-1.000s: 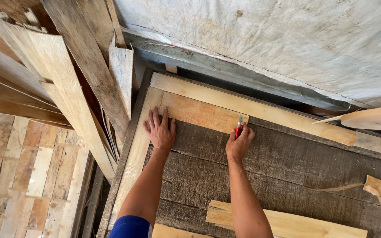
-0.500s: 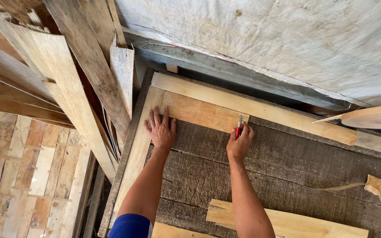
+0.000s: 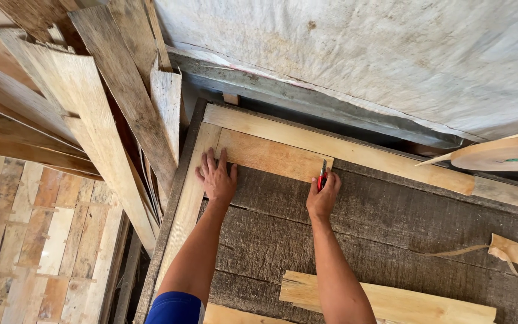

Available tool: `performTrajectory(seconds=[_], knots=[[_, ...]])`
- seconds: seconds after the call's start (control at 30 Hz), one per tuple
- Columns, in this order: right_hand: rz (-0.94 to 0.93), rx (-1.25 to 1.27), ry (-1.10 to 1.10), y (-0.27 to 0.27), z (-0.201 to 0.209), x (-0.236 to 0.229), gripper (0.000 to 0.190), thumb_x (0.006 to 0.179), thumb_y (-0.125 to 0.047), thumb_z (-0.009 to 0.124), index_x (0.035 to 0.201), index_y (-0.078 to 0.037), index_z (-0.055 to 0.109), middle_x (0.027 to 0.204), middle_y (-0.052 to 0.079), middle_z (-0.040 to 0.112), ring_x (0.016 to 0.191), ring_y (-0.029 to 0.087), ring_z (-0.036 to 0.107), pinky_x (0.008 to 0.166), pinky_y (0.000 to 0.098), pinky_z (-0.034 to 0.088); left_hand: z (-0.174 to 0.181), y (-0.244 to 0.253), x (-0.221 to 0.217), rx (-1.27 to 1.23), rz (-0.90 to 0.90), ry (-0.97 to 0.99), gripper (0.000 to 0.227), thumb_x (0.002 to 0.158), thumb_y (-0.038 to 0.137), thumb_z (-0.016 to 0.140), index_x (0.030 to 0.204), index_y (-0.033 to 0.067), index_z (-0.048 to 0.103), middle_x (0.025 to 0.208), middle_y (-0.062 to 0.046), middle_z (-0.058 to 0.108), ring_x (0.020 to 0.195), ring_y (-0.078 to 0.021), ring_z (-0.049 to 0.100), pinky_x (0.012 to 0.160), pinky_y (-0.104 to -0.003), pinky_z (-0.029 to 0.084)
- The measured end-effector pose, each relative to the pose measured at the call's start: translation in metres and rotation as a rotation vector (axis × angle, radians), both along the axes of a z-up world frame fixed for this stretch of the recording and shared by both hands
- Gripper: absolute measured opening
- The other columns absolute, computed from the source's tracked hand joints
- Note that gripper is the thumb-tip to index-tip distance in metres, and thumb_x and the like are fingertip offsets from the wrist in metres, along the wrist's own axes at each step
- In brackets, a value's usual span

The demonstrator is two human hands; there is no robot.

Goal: Cutting and fitting thin wood slats or veneer into a wooden frame using a utility knife.

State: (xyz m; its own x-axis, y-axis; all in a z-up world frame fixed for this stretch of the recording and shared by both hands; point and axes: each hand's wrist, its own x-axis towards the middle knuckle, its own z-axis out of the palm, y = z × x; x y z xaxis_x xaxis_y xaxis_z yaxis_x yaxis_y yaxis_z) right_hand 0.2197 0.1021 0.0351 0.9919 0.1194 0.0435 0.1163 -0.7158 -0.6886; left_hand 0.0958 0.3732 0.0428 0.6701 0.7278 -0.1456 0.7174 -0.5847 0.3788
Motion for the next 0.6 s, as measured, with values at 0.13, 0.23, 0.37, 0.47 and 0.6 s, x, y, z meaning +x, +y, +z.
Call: performTrajectory(seconds=[0.13, 0.23, 0.37, 0.47, 0.6], knots=[[0.014, 0.057, 0.007, -0.011, 0.002, -0.001, 0.055, 0.102, -0.021, 0.065, 0.15, -0.003, 0.044, 0.147, 0.022, 0.037, 0.124, 0.038, 0.056, 0.096, 0.0454, 0.058, -0.002, -0.002, -0.001, 0.007, 0.001, 0.005, 0.064, 0.1, 0.046, 0.057, 0.158, 0.0241, 0.04, 0.17, -0.013, 0.021, 0.158, -0.034, 0.014, 0.123, -0.062, 0.011], [0.019, 0.035, -0.03, -0.025, 0.006, -0.006, 0.055, 0.102, -0.023, 0.065, 0.15, -0.004, 0.045, 0.147, 0.021, 0.037, 0.125, 0.039, 0.056, 0.097, 0.0465, 0.057, -0.011, -0.01, -0.008, 0.053, 0.018, -0.099, 0.068, 0.101, 0.039, 0.055, 0.164, 0.0224, 0.034, 0.172, -0.014, 0.017, 0.157, -0.0354, 0.013, 0.121, -0.065, 0.01], [0.001, -0.005, 0.028, -0.045, 0.022, -0.02, 0.053, 0.102, -0.026, 0.062, 0.149, -0.006, 0.045, 0.147, 0.02, 0.04, 0.123, 0.04, 0.058, 0.096, 0.0474, 0.055, 0.006, -0.034, -0.02, 0.004, -0.008, -0.076, 0.069, 0.1, 0.042, 0.054, 0.163, 0.0227, 0.032, 0.173, -0.012, 0.014, 0.159, -0.0342, 0.011, 0.122, -0.066, 0.008], [0.018, -0.028, 0.001, -0.073, 0.018, -0.033, 0.051, 0.103, -0.026, 0.061, 0.147, -0.005, 0.047, 0.142, 0.022, 0.046, 0.122, 0.041, 0.059, 0.096, 0.0486, 0.054, 0.006, -0.057, -0.032, -0.03, -0.071, -0.059, 0.07, 0.098, 0.044, 0.054, 0.161, 0.0223, 0.032, 0.172, -0.01, 0.014, 0.158, -0.031, 0.011, 0.121, -0.066, 0.006], [0.066, -0.073, -0.067, -0.118, 0.005, -0.058, 0.046, 0.104, -0.026, 0.062, 0.143, -0.003, 0.051, 0.132, 0.024, 0.059, 0.118, 0.041, 0.061, 0.095, 0.05, 0.053, 0.016, -0.1, -0.058, -0.135, -0.156, 0.042, 0.061, 0.101, 0.046, 0.051, 0.156, 0.0244, 0.038, 0.17, -0.008, 0.021, 0.158, -0.0275, 0.014, 0.123, -0.064, 0.003]])
